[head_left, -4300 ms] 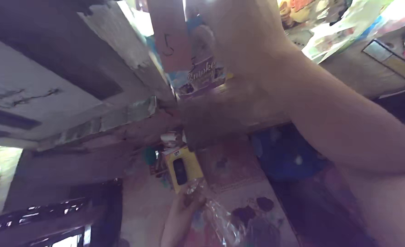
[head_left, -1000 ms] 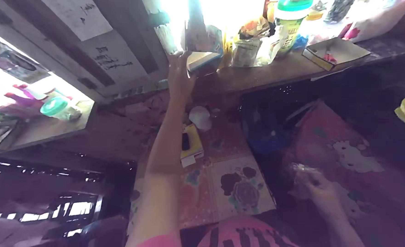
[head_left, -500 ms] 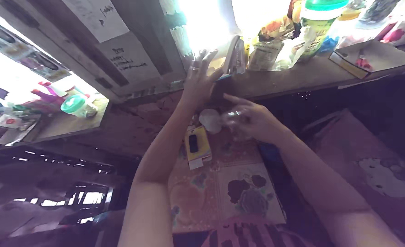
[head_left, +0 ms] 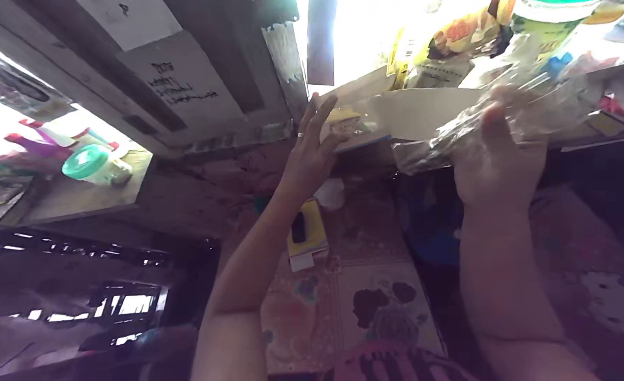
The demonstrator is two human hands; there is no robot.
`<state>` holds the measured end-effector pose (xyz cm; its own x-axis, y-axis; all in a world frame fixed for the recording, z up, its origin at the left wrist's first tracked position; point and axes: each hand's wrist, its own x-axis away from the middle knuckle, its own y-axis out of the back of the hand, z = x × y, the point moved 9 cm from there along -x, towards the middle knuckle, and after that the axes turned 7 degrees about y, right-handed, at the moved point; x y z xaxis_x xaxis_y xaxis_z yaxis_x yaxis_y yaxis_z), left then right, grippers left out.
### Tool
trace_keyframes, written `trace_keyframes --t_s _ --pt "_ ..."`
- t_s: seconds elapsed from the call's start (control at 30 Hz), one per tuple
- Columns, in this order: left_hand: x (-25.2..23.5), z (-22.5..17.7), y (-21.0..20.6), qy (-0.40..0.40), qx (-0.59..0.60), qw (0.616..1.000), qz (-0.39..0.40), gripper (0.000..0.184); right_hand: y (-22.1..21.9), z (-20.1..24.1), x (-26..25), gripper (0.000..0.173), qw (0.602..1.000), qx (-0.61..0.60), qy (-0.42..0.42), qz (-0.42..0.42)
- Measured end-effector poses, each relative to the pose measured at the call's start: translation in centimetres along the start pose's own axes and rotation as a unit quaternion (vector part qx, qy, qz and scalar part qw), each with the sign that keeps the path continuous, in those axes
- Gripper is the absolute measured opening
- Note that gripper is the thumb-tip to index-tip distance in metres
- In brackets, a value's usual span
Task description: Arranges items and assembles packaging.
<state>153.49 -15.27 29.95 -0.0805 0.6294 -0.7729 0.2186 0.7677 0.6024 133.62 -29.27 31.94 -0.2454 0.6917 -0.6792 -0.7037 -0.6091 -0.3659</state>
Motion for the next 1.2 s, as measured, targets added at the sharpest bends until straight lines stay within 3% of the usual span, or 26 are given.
trace_keyframes --t_s 0.13,0.27,0.37,0.43,0.5,0.57,0.63,0.9,1.0,1.2 --pt "0.2 0.1 0.3 -0.002 0.010 1.000 -0.010 0.012 0.7 0.0 -1.0 0.022 0.995 -0.077 0.021 -0.058" --pt "0.2 0.2 0.3 -0.007 0.013 1.000 -0.010 0.013 1.7 0.4 -1.6 0.028 0.987 -0.102 0.041 -0.118" --pt "0.1 0.2 0.4 0.004 0.006 1.000 -0.008 0.013 1.6 1.0 -1.5 0.030 0.986 -0.105 0.049 -0.123" --pt "0.3 0.1 0.4 0.005 -0.001 1.000 -0.014 0.012 1.1 1.6 -1.2 0.026 0.993 -0.083 0.067 -0.054" --pt "0.6 -0.1 0.3 -0.003 -0.005 1.000 -0.017 0.015 0.0 1.9 -0.6 0.023 0.992 -0.023 0.085 0.091" --pt "0.9 -0.3 0.2 -0.004 -0.009 1.000 -0.012 0.015 -1.3 2.0 0.6 0.016 0.969 0.029 0.106 0.221" --pt "1.3 -0.4 0.1 -0.001 -0.019 1.000 -0.007 0.015 -1.7 1.6 1.8 0.017 0.955 0.029 0.092 0.280" --pt "1.2 -0.4 0.2 -0.005 -0.043 0.999 -0.021 0.013 -1.9 0.8 5.3 0.013 0.906 0.053 -0.010 0.419" --pt "-1.0 0.4 0.8 0.009 -0.019 0.999 -0.037 0.018 -1.5 0.9 6.2 0.013 0.907 0.067 -0.033 0.414" --pt "-8.2 5.6 1.0 0.175 -0.010 0.984 -0.001 0.046 1.4 1.5 8.8 0.014 0.929 0.064 -0.074 0.357"
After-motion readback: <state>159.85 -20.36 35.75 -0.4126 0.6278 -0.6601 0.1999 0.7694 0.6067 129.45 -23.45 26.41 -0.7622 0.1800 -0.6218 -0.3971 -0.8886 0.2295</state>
